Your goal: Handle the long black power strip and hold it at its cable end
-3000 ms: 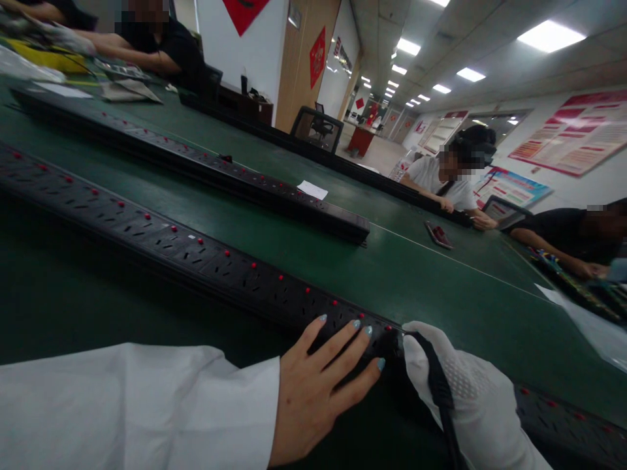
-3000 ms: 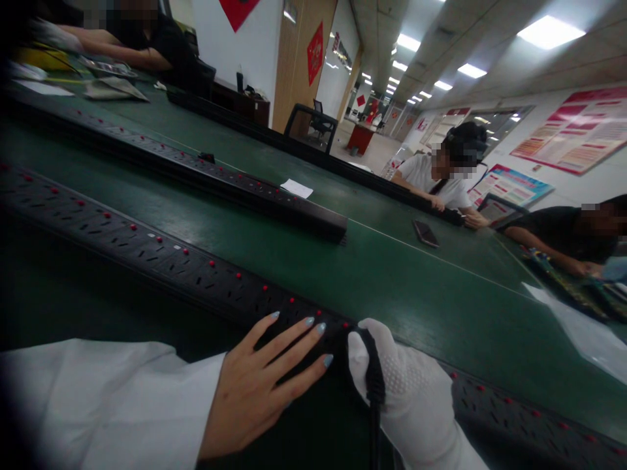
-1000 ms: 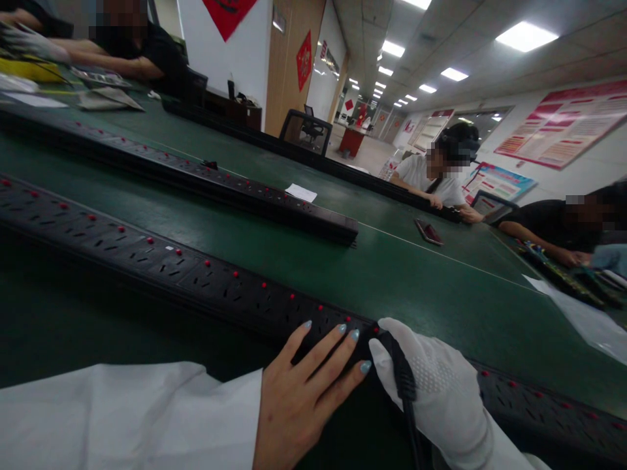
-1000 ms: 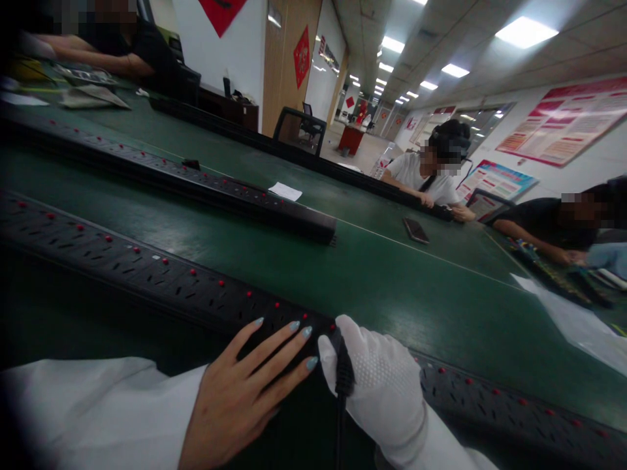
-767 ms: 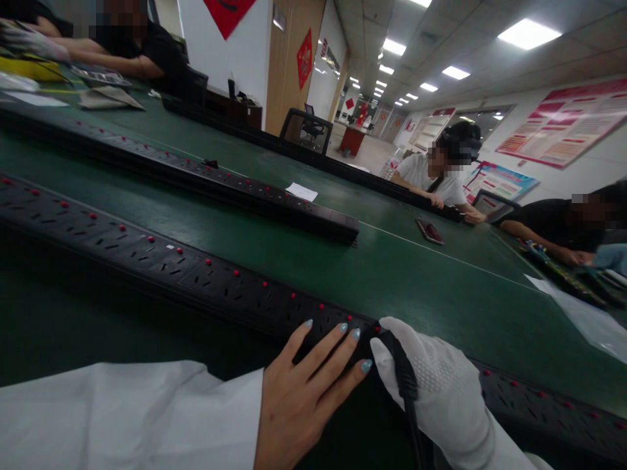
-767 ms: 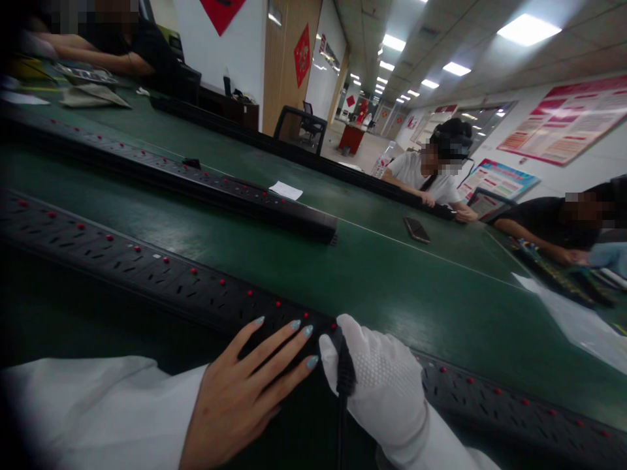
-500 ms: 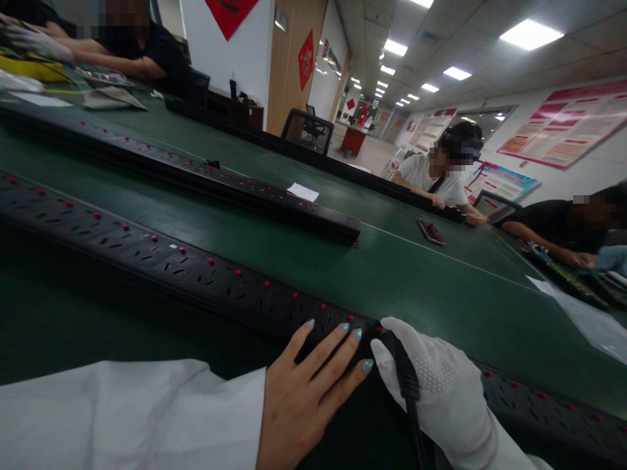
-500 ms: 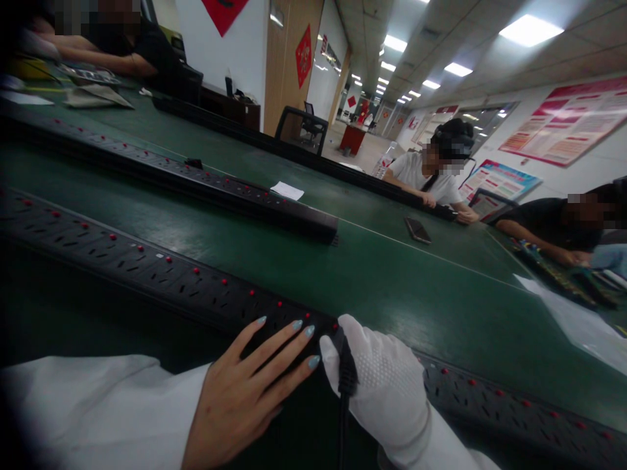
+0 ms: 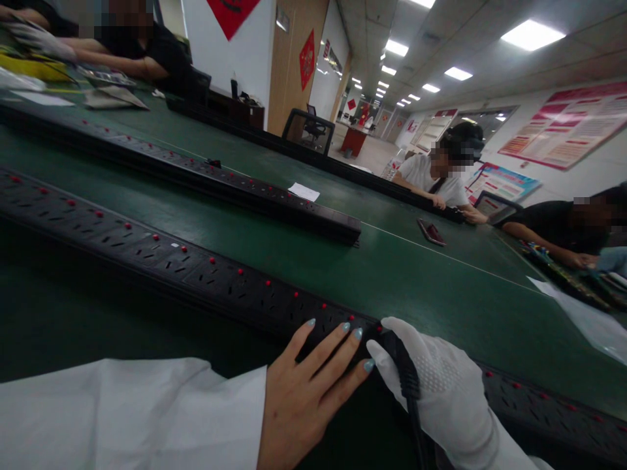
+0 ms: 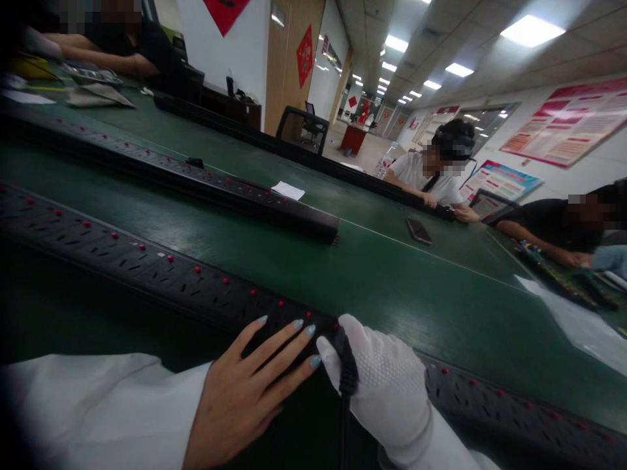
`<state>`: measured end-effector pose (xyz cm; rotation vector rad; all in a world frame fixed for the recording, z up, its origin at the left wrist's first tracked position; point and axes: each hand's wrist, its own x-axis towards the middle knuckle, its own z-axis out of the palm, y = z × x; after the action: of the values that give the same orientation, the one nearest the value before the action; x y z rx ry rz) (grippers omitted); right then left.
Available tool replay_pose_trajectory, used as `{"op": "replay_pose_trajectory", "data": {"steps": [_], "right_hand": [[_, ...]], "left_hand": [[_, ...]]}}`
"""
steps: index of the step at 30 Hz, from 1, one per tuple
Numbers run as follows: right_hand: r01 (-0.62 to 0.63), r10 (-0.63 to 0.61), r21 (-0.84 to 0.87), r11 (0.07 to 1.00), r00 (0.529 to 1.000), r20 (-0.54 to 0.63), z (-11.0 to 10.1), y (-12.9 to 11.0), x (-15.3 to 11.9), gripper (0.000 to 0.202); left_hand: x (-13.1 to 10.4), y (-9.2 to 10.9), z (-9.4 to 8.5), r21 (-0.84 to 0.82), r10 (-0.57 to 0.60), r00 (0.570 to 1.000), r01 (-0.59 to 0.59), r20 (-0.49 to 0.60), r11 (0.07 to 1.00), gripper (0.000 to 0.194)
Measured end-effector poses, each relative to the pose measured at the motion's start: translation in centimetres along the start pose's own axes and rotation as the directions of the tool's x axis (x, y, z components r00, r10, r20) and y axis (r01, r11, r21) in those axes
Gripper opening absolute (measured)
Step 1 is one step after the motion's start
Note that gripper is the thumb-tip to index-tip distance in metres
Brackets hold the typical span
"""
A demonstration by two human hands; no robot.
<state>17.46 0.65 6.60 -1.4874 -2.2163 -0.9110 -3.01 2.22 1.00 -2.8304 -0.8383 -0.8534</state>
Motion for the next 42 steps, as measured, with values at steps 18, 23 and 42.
{"op": "replay_pose_trajectory", "data": {"steps": [18,23,42], "right_hand": [[0.001,-0.001,0.013,1.000,1.000,0.007,-0.21,-0.01,0.08,0.033],[-0.004,0.004,0.029,1.000,1.000,0.003,-0.23,0.09,0.18,0.034],[0.010,-0.009,0.014,1.000,1.000,-0.007,-0.24,0.06,0.17,0.034]], "left_hand": [[-0.03,0.00,-0.24,0.011,-0.007,1.000,0.006,0.026,1.000,0.042],[0.04,-0.01,-0.34,0.008,-0.003,1.000,0.003,0.025,1.000,0.041],[0.08,-0.01,-0.46,0.021,0.001,0.999,-0.002,0.035,1.000,0.040]]}}
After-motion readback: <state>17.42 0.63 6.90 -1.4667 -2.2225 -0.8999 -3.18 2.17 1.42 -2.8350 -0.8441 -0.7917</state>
